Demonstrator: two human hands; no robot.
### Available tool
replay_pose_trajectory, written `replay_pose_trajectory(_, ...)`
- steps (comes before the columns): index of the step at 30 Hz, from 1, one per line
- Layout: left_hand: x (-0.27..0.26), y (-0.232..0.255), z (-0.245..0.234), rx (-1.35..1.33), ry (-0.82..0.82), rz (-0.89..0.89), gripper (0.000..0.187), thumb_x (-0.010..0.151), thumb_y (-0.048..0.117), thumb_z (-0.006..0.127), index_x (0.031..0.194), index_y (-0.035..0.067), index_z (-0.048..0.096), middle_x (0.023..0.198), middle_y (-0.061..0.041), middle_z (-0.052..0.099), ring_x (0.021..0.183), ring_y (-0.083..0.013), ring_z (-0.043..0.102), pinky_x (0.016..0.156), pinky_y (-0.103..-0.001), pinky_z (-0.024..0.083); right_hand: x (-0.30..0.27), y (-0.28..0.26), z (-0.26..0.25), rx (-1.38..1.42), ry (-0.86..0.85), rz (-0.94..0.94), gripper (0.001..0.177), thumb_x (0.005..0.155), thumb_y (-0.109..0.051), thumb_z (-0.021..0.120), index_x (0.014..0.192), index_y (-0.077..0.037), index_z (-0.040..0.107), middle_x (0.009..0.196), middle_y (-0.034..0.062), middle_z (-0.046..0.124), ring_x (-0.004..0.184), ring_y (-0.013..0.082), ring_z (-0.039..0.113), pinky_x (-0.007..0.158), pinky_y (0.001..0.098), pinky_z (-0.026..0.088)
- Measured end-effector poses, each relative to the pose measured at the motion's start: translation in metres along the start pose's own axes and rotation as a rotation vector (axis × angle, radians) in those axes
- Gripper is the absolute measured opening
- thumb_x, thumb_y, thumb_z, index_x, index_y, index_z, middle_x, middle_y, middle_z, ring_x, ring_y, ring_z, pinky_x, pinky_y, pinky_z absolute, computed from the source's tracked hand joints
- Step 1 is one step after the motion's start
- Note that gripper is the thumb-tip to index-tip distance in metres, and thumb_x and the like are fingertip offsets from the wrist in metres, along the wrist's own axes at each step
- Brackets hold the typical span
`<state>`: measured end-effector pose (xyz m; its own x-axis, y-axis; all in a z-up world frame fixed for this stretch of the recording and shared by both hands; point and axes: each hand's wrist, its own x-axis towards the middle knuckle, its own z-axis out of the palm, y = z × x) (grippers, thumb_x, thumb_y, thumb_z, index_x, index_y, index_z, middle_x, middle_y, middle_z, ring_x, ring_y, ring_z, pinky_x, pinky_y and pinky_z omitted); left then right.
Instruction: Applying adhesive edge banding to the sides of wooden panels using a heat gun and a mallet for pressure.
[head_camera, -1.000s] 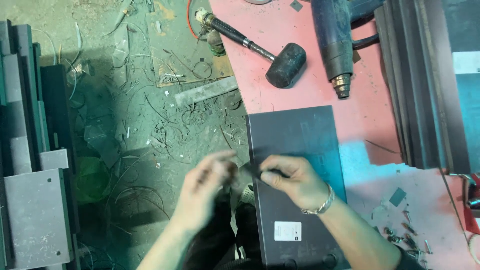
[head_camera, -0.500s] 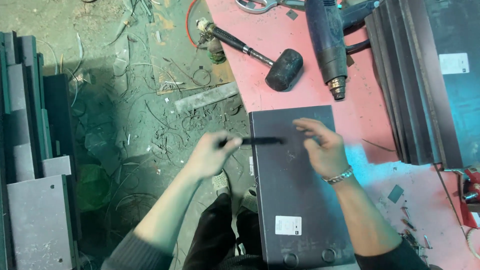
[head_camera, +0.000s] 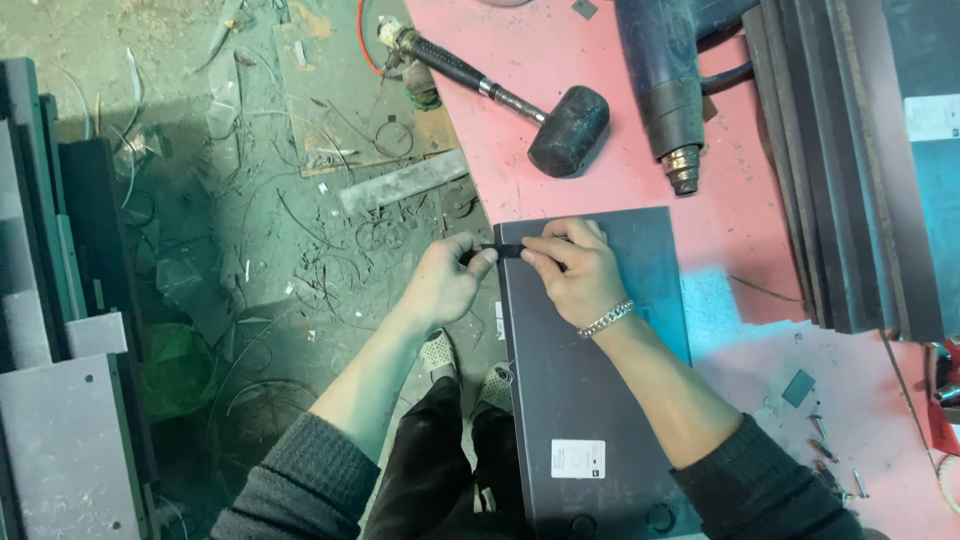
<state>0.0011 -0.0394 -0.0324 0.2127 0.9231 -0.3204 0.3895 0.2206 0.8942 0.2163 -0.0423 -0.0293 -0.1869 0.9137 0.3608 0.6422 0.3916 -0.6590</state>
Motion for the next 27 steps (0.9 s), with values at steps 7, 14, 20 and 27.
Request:
replay_pose_trajectory(7,-0.046,0.003,0.015,0.015,0.015,0.056,0.023,0.098,0.019,0.067,0.087,-0.001,0.068,0.08,-0.023,0.067,0.083,-0.0427,0.068,0.076,-0.048,0.055,-0.038,-0.016,-0.014,0.055,-0.042,-0.003,0.012,0.096,-0.016,0.074,0.103,-0.015,0.084,0.09,0.0022,0.066,0.082,0.0226,0.064,0.076,0.0345,0.054)
replay_pose_trajectory(14,-0.039,-0.005,0.023,0.047,0.081,0.044,0.024,0.1,0.024,0.067,0.091,0.002,0.069,0.081,-0.017,0.065,0.08,-0.0326,0.067,0.071,-0.041,0.054,-0.03,-0.018,-0.016,0.087,-0.003,-0.065,0.013,0.099,-0.011,0.071,0.102,-0.012,0.083,0.09,0.0009,0.066,0.077,0.02,0.063,0.076,0.033,0.054)
replay_pose_trajectory(20,-0.064,-0.007,0.033,0.08,0.044,-0.083,0.028,0.101,0.026,0.064,0.088,0.001,0.068,0.082,-0.017,0.067,0.084,-0.0355,0.072,0.07,-0.042,0.057,-0.052,-0.021,-0.02,0.042,-0.03,-0.071,0.007,0.092,-0.012,0.076,0.093,-0.013,0.083,0.087,0.0027,0.068,0.078,0.0231,0.067,0.074,0.0323,0.056)
replay_pose_trajectory(27,-0.042,-0.005,0.031,0.031,0.083,-0.076,0.023,0.101,0.025,0.066,0.092,0.005,0.069,0.079,-0.01,0.065,0.074,-0.0251,0.065,0.065,-0.035,0.054,-0.026,-0.008,-0.015,0.045,-0.044,-0.073,0.013,0.094,-0.014,0.075,0.103,-0.017,0.084,0.089,0.0022,0.068,0.08,0.0219,0.065,0.077,0.0333,0.054)
